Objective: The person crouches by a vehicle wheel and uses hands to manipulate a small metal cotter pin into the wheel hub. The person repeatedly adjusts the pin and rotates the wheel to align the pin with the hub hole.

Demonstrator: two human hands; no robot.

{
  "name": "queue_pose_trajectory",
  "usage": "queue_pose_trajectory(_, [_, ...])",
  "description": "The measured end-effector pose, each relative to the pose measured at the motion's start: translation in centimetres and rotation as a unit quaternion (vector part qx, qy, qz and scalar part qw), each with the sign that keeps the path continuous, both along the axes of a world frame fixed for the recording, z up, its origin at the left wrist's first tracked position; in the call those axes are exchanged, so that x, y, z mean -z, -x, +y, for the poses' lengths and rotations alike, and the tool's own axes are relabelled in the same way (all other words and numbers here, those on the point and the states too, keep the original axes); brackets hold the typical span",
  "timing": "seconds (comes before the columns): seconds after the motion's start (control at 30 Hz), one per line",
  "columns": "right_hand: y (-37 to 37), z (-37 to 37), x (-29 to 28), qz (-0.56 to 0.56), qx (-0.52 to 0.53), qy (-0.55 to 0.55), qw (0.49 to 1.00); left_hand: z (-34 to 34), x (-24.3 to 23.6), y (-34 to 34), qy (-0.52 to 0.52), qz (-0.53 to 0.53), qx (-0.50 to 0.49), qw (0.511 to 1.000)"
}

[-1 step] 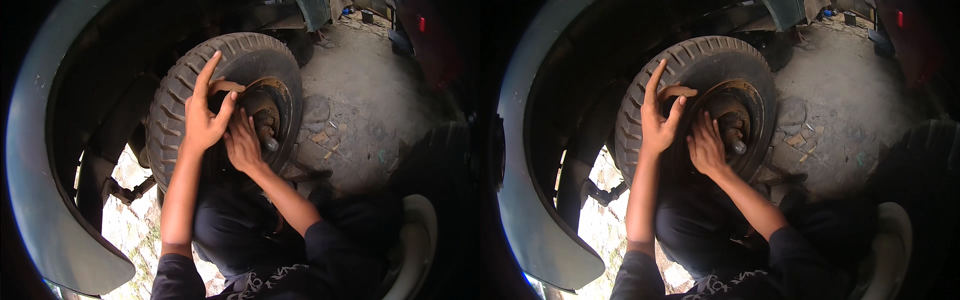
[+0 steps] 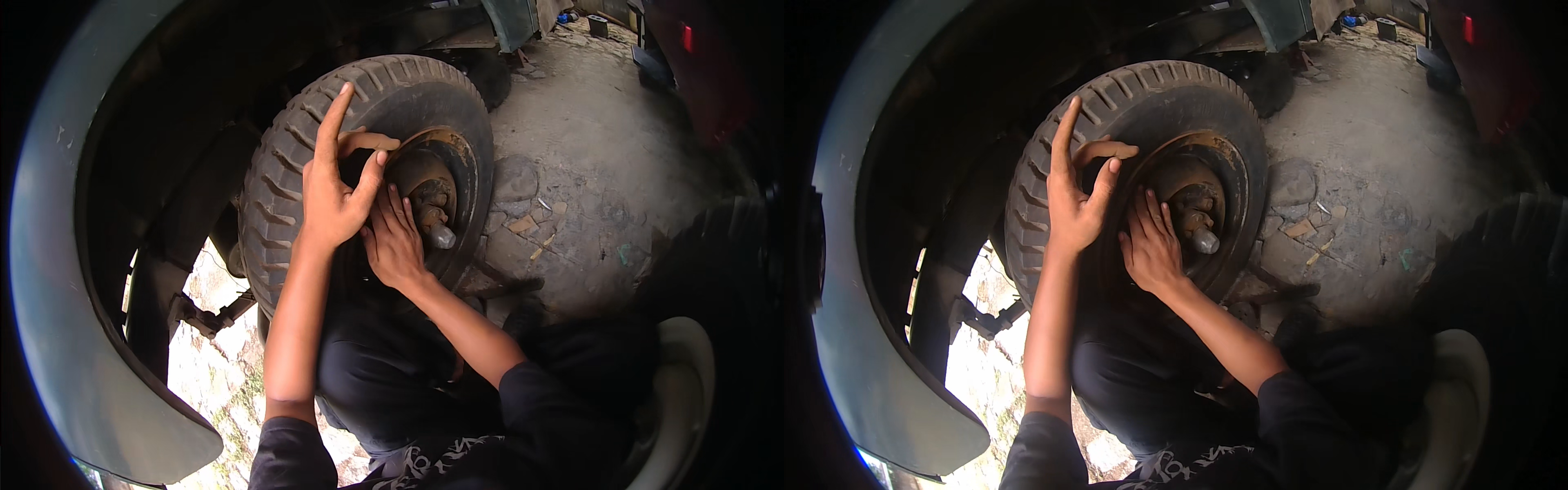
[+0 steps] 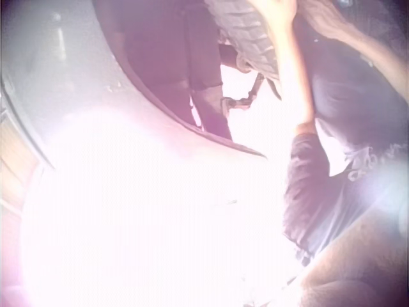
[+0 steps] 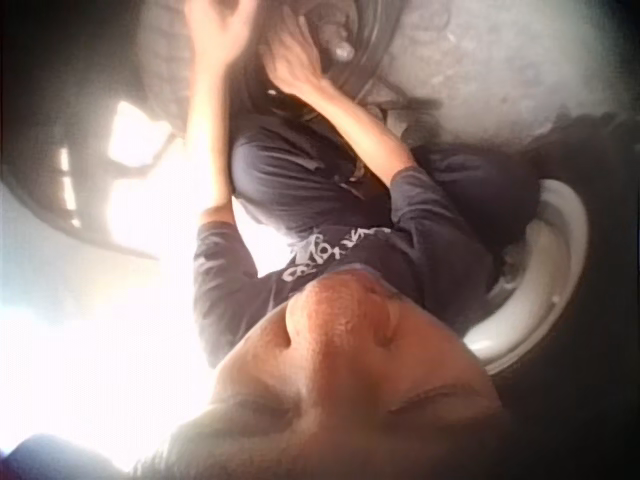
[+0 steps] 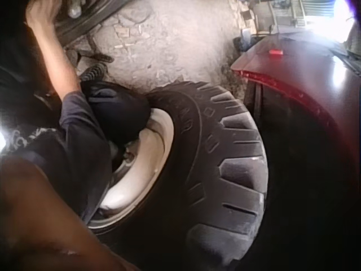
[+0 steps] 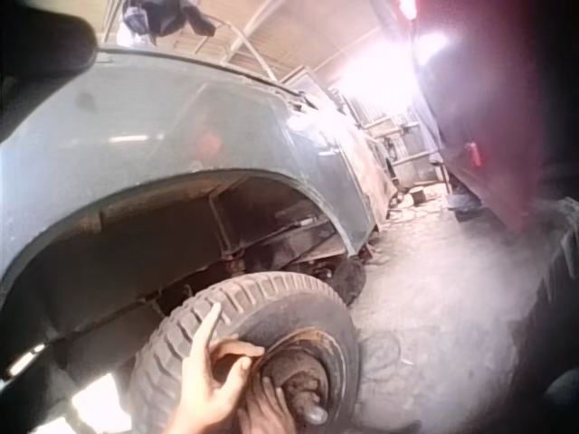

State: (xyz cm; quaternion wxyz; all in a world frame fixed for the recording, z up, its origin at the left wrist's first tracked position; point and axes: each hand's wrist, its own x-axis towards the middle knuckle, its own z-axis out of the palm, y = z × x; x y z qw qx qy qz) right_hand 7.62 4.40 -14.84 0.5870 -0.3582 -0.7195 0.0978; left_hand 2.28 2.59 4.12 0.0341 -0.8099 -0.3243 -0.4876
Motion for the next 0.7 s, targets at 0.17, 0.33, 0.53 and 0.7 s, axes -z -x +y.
queue_pose_trajectory(0.17, [-0.1, 2.2, -0.3, 0.054, 0.032, -0.002, 0.998, -0.1, 0.2, 0.3, 0.029, -0.041, 0.008, 0.999])
queue_pose_trajectory(0.33, [-2.0, 3.8, -0.7, 0.185, 0.007, -0.046, 0.982, 0.8, 0.0, 0.1, -0.023, -0.004, 0.020, 1.000])
queue_pose_trajectory(0.53, [-4.5, 3.1, 2.2, 0.511, -0.081, 0.122, 0.847, 0.0, -0.1, -0.8, 0.052, 0.067, 0.008, 0.996])
queue_pose_trajectory(0.7, [-7.1, 1.4, -0.1, 0.635, -0.158, 0.162, 0.738, 1.0, 2.2, -1.4, 0.124, 0.191, 0.044, 0.973])
